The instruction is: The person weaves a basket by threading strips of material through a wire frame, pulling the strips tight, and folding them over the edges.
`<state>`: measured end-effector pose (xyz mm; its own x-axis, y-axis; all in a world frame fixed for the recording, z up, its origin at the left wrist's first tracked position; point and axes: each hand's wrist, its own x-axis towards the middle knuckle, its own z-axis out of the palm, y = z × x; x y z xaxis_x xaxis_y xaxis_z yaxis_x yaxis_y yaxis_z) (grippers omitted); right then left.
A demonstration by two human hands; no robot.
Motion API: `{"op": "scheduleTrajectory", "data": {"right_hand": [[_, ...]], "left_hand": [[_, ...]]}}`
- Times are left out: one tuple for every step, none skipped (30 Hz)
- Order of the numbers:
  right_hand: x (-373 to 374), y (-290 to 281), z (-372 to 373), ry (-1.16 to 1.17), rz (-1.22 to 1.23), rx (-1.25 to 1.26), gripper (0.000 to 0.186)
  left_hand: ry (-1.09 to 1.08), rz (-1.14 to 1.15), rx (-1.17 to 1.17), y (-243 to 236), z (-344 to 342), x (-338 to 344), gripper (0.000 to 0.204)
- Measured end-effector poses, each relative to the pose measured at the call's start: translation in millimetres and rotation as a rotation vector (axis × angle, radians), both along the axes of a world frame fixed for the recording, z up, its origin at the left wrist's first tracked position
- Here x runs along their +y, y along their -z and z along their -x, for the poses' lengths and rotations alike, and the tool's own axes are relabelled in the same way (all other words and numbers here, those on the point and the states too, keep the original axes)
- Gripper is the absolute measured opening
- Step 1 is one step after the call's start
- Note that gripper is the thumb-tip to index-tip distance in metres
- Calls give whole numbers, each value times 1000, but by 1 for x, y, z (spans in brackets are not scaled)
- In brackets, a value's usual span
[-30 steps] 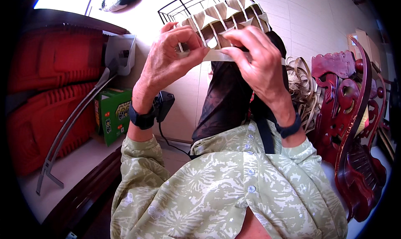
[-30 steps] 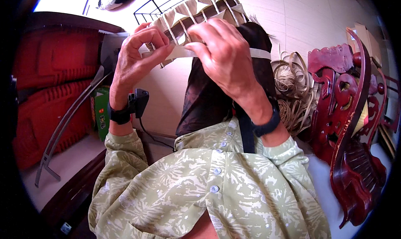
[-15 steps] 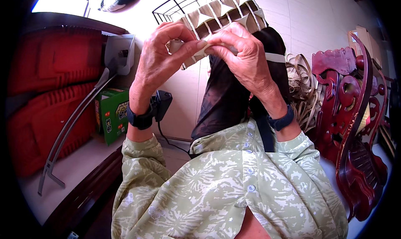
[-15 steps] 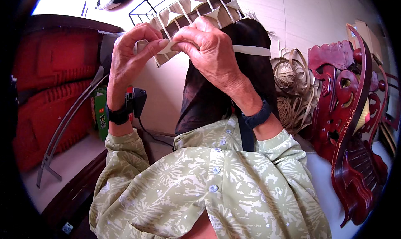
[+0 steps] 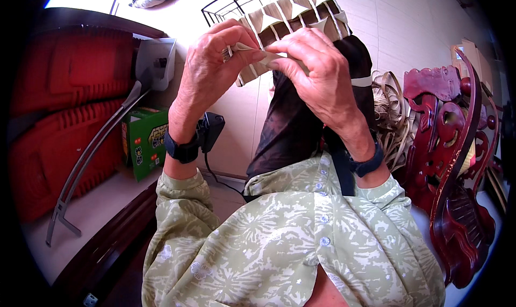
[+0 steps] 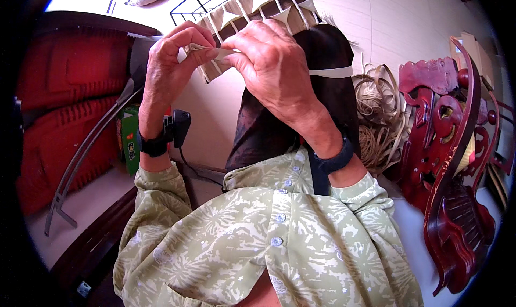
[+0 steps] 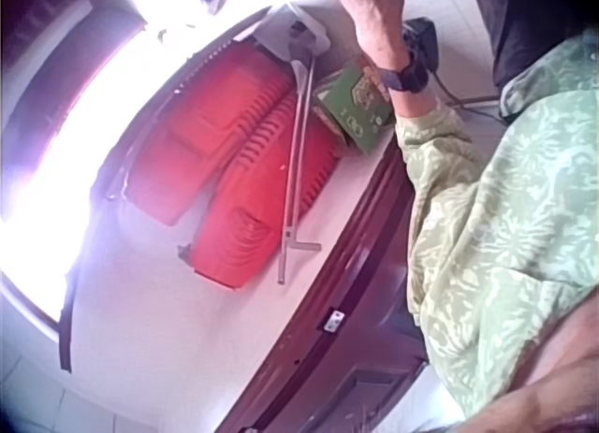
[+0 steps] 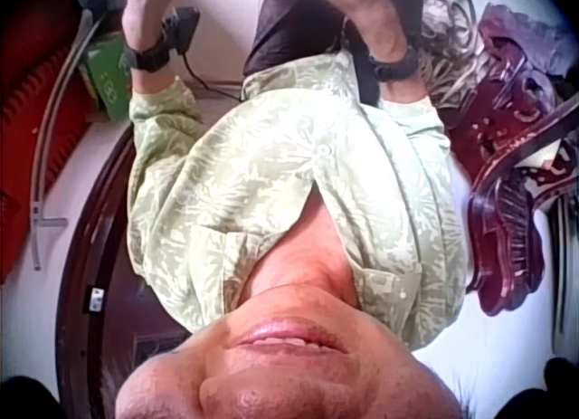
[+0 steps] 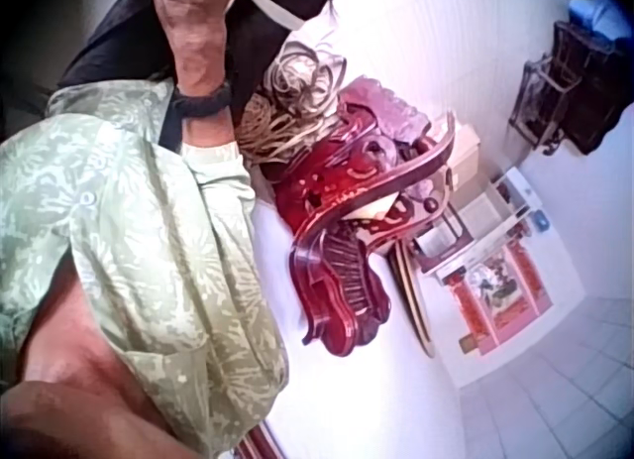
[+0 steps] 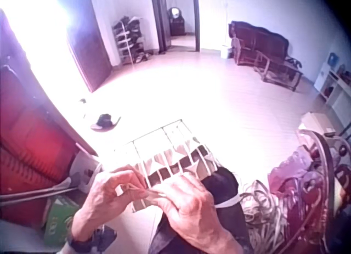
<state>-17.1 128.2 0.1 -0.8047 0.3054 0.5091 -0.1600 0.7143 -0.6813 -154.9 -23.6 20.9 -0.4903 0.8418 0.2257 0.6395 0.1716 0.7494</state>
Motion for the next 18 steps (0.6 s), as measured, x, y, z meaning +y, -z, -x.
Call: {"op": "scheduleTrajectory", "data": {"right_hand": [[0, 3, 1, -3, 47, -22, 12], [1, 9, 2, -7, 94, -45, 12], [2, 12, 3, -11, 141, -67, 12], [2, 13, 3, -6, 160, -85, 12], [4, 14, 2, -2, 179, -103, 12], [4, 15, 1, 2, 198, -121, 12], [4, 15, 2, 2, 208, -116, 12], [2, 16, 2, 1, 217, -112, 12], [1, 16, 2, 0, 227, -108, 12], [1, 16, 2, 2, 223, -104, 12], [0, 16, 2, 3, 219, -101, 12], [-1, 16, 2, 4, 216, -98, 12], [-1, 15, 2, -2, 199, -102, 13], [-1, 13, 2, -9, 183, -106, 13], [-1, 12, 2, -15, 167, -111, 14], [-3, 14, 2, -6, 188, -97, 13], [-5, 16, 3, 3, 210, -83, 13], [-6, 18, 4, 13, 231, -69, 12]], "left_hand": [[2, 3, -7, 0, 1, 0, 11], [14, -6, 10, -1, 1, 1, 11], [25, -14, 27, -1, 1, 2, 11], [34, -20, 41, -2, 1, 1, 11], [10, -32, 4, -3, 0, 1, 11], [-13, -43, -32, -4, -2, 1, 11], [-38, -58, -67, -4, -2, 1, 11], [-37, -46, -47, -3, -1, 0, 11], [-37, -34, -26, -1, 1, -2, 11], [-37, -22, -6, 1, 2, -3, 11], [-37, -47, -6, 3, 2, -2, 11], [-37, -72, -5, 5, 1, 0, 11], [-37, -96, -5, 6, 0, 0, 12], [-42, -78, -6, 6, 0, 0, 11], [-46, -60, -6, 4, 1, -1, 11], [-47, -45, -7, 3, 1, -1, 11], [-40, -40, -1, 2, -1, 0, 11], [-34, -35, 6, 1, -2, 2, 11]]}}
